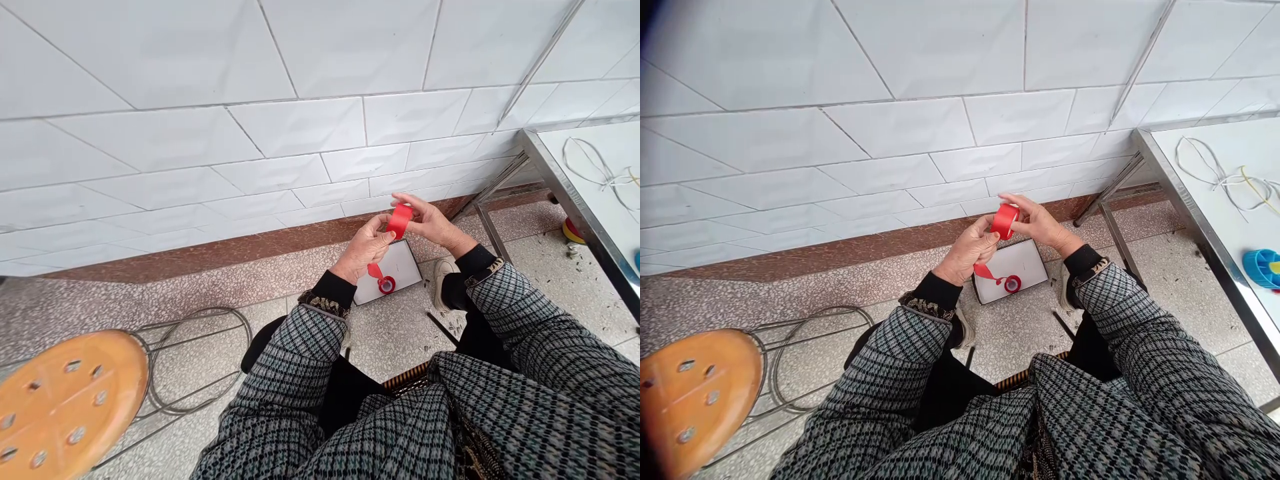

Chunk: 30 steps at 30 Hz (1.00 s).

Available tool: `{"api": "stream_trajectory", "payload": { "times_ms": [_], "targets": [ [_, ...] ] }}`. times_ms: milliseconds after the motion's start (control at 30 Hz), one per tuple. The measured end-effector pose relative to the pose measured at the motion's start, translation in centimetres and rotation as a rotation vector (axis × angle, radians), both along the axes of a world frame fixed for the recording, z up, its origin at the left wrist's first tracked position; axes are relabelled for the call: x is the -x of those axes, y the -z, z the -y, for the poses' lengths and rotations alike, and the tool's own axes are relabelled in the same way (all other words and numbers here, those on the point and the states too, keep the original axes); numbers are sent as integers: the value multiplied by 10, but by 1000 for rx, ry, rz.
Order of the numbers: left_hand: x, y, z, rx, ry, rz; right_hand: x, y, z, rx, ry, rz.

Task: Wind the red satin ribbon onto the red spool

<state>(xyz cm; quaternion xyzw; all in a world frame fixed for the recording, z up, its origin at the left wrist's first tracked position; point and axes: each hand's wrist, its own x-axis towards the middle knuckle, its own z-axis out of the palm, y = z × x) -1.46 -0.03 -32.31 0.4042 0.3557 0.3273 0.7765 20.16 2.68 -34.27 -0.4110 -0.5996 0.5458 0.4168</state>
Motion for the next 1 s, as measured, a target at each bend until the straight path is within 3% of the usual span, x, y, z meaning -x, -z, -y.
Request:
{"api": "stream_trajectory", "payload": {
  "times_ms": [100,267,567,833,1000],
  "targets": [
    [-1,-4,1,44,-8,-31,-7,3,-4,-192,44,237],
    [-9,-6,3,22,-227,-74,-14,8,-11,-110,208,384],
    [-7,-4,4,-35,-172,-84,-12,8,-21,205,362,123],
    [-12,0,5,-53,-136,-70,4,2,-13,329,259,-187],
    [-18,3,6,-140,-220,-160,11,6,-6,478,183,-335]
  ]
}}
